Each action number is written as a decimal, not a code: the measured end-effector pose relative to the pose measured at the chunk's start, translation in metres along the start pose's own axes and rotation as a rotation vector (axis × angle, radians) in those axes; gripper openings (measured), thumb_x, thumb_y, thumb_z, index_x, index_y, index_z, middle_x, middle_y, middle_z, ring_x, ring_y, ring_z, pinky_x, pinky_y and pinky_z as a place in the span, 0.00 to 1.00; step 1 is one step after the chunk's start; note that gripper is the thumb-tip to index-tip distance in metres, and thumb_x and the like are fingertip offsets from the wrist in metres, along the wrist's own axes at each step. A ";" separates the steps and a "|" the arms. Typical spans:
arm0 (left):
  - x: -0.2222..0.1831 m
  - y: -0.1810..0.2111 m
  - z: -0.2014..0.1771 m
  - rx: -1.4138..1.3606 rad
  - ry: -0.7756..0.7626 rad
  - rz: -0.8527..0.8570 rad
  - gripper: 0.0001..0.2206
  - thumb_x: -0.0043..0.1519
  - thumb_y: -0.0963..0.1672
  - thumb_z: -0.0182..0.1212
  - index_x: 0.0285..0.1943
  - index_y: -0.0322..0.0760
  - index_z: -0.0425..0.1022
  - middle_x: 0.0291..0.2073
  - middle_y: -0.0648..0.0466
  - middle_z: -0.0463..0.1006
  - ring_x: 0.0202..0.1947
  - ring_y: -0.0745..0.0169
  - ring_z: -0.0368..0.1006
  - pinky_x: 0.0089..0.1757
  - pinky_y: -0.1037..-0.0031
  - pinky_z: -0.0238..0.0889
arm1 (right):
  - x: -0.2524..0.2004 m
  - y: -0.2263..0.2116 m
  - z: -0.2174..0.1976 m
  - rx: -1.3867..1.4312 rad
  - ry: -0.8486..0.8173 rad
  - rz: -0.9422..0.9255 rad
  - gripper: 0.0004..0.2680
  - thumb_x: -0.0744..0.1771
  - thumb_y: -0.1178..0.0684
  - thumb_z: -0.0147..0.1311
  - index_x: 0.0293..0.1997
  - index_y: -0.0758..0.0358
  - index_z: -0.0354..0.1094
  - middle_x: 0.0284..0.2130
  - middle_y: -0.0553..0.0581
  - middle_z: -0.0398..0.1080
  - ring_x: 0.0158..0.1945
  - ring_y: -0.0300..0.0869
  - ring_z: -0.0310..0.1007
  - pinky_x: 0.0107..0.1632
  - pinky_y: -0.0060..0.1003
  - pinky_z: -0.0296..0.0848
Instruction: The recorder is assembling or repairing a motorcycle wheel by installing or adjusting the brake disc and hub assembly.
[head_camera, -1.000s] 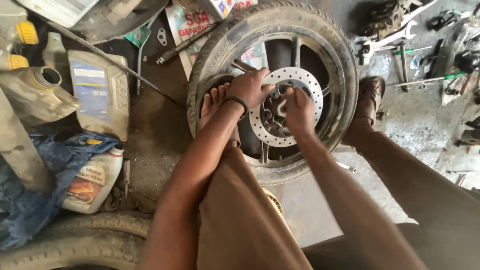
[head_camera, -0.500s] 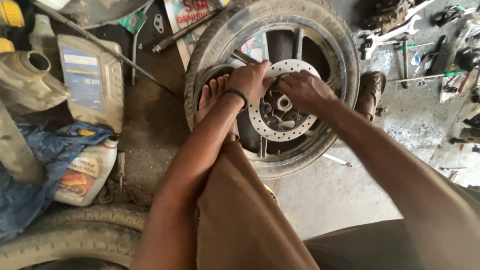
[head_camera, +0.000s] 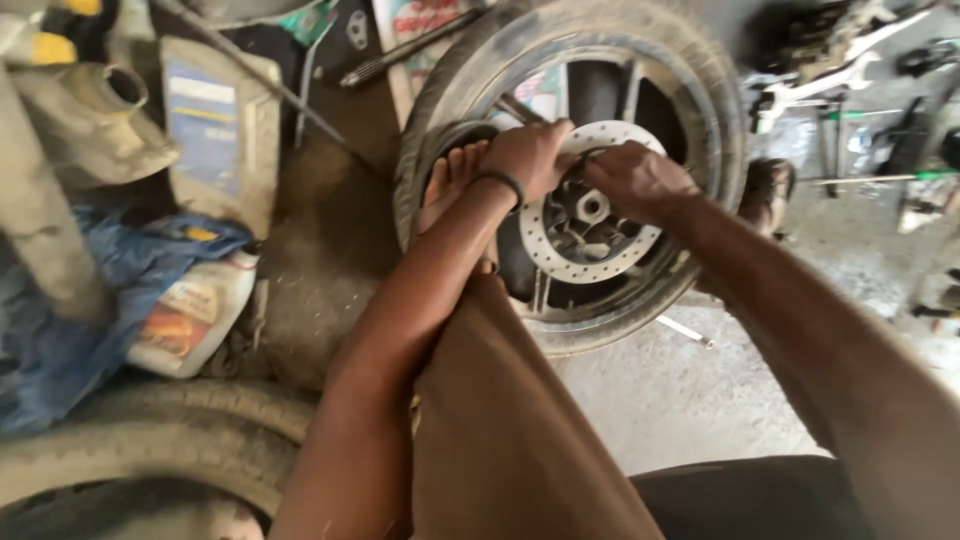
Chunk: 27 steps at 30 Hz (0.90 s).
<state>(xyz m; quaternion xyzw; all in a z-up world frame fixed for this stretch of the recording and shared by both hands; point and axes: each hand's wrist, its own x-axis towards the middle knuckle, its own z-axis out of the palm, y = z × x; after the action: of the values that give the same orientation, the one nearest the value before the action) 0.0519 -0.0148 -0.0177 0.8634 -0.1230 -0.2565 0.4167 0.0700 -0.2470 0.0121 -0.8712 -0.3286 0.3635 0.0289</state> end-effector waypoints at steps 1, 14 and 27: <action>-0.004 -0.003 -0.001 0.005 -0.003 -0.013 0.15 0.66 0.50 0.60 0.54 0.38 0.70 0.38 0.42 0.82 0.39 0.42 0.80 0.40 0.52 0.71 | 0.002 -0.002 0.003 0.009 -0.001 -0.011 0.07 0.75 0.54 0.50 0.42 0.62 0.70 0.35 0.60 0.75 0.36 0.48 0.75 0.40 0.44 0.77; 0.007 -0.002 0.009 -0.047 -0.003 -0.067 0.20 0.63 0.52 0.62 0.58 0.40 0.71 0.38 0.43 0.82 0.39 0.45 0.81 0.41 0.55 0.72 | -0.004 -0.089 0.063 0.218 0.629 0.647 0.07 0.72 0.52 0.50 0.38 0.60 0.68 0.25 0.64 0.74 0.28 0.58 0.74 0.34 0.59 0.70; -0.004 0.007 -0.012 -0.033 0.044 -0.012 0.15 0.65 0.50 0.62 0.54 0.39 0.72 0.36 0.43 0.82 0.39 0.43 0.80 0.41 0.53 0.71 | -0.013 -0.029 0.058 -0.016 0.658 0.314 0.05 0.71 0.57 0.45 0.41 0.62 0.68 0.30 0.59 0.72 0.21 0.40 0.69 0.20 0.36 0.72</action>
<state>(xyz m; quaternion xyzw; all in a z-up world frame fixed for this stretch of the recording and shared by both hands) 0.0548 -0.0094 -0.0048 0.8624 -0.1044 -0.2421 0.4320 0.0097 -0.2427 -0.0138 -0.9816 -0.1668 0.0613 0.0700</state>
